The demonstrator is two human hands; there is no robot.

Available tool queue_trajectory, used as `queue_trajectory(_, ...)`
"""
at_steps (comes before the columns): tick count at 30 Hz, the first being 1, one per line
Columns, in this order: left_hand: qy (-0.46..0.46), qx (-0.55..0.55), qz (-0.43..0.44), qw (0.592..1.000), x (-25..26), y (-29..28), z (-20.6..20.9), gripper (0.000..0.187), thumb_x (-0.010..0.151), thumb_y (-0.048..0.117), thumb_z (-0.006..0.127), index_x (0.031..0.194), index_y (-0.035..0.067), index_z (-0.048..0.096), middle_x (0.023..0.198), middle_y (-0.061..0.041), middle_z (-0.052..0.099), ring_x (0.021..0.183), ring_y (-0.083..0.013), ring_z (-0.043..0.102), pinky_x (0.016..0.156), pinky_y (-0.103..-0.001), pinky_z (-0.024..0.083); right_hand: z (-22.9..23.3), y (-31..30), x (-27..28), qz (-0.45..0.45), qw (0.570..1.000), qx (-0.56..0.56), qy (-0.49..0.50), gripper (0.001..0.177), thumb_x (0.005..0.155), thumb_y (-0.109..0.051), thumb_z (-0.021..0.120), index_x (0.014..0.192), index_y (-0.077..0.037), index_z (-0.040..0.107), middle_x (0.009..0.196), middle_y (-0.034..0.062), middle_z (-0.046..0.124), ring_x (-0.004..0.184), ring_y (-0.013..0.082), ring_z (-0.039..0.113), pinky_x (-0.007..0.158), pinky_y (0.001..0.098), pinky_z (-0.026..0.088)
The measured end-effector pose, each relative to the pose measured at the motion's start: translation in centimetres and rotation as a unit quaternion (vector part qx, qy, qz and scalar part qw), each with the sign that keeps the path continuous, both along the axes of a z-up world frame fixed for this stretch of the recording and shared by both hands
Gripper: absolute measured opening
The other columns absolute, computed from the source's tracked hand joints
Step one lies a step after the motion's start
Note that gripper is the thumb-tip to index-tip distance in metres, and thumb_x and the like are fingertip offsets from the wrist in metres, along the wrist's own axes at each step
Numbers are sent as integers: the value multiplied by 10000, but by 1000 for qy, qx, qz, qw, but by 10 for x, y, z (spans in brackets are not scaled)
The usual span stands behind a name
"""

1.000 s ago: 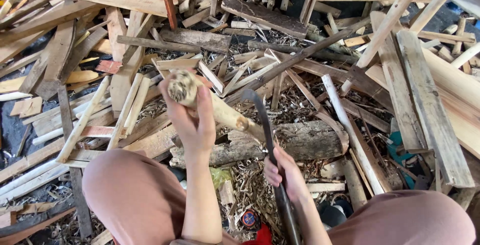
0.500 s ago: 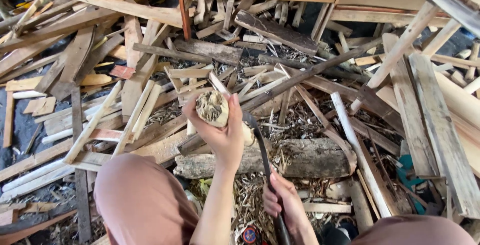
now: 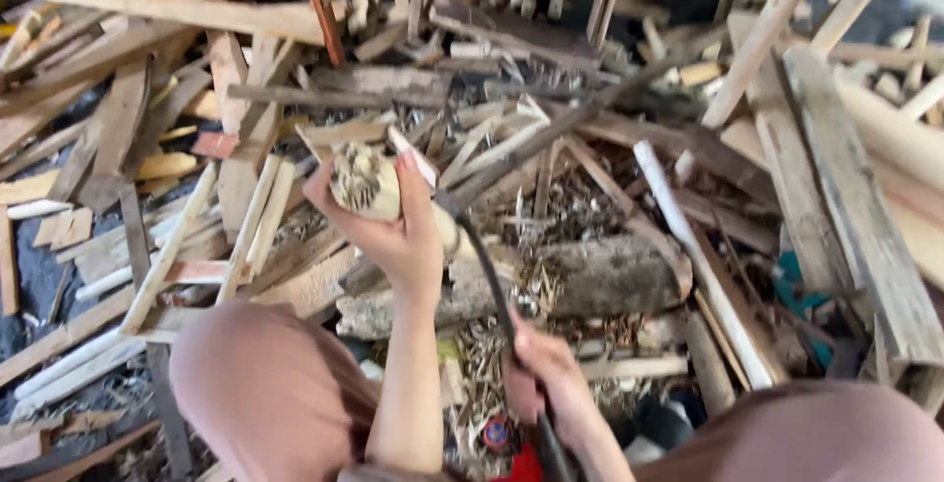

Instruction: Shaving bark and wood from a branch using a hand-held drawknife

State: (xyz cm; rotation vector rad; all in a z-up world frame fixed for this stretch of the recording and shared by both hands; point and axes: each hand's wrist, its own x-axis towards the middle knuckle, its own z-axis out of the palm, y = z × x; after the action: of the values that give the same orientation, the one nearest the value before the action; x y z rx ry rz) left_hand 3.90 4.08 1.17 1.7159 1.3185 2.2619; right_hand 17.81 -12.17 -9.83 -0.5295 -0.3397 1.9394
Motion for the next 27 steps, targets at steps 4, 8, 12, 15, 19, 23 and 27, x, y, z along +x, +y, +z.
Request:
queue_trajectory(4,-8,17,-66,998,-1,14,11,533,955,-23,670,1336,82,313,1233,-125,424,1087,-243,503,946,-392,525,-74,33,11,-18,992,-106,70,442,1044,-176,474,1486,-169,489,544,-48,420,394,51,363,312,184,265)
queue_trajectory(8,-60,-11,-199,978,-18,15,17,408,968,-17,666,1238,86,378,1046,-82,525,839,-165,557,738,-275,525,-68,32,10,-25,996,-80,-34,521,1026,-158,519,1546,-155,486,500,-8,458,360,70,349,305,206,284)
queue_trajectory(12,-96,-36,-330,938,-26,14,25,279,928,-26,690,1077,52,467,842,-63,582,589,-196,648,543,-281,564,-56,26,6,-37,995,-79,-41,551,1011,-165,531,1558,-138,471,519,-13,448,374,62,359,311,196,292)
queue_trajectory(15,-115,-44,-272,954,-15,20,17,264,943,-15,678,1100,34,471,874,-96,614,559,-143,595,472,-245,542,4,9,-1,-24,999,-1,-30,565,1015,-158,516,1572,-103,440,490,-19,473,353,69,347,287,205,294)
queue_trajectory(19,-78,-47,-259,961,-7,25,26,246,957,14,676,1068,55,461,845,-96,612,524,-139,594,441,-233,546,-26,20,6,-15,999,37,26,510,1041,-110,492,1549,-92,449,535,-9,497,376,78,386,300,218,319)
queue_trajectory(23,-85,-64,-254,961,-3,31,34,214,969,49,678,1078,55,493,851,-60,633,564,-121,594,500,-220,522,-104,40,20,-55,992,-98,-60,525,1024,-176,516,1547,-170,477,498,-27,474,356,63,367,299,198,290)
queue_trajectory(27,-90,-74,-247,962,1,36,34,226,965,62,679,1080,57,485,830,-51,634,564,-114,601,500,-210,524,-53,36,10,-49,996,-62,-37,499,1001,-197,572,1492,-116,536,489,-18,501,344,80,362,293,214,251)
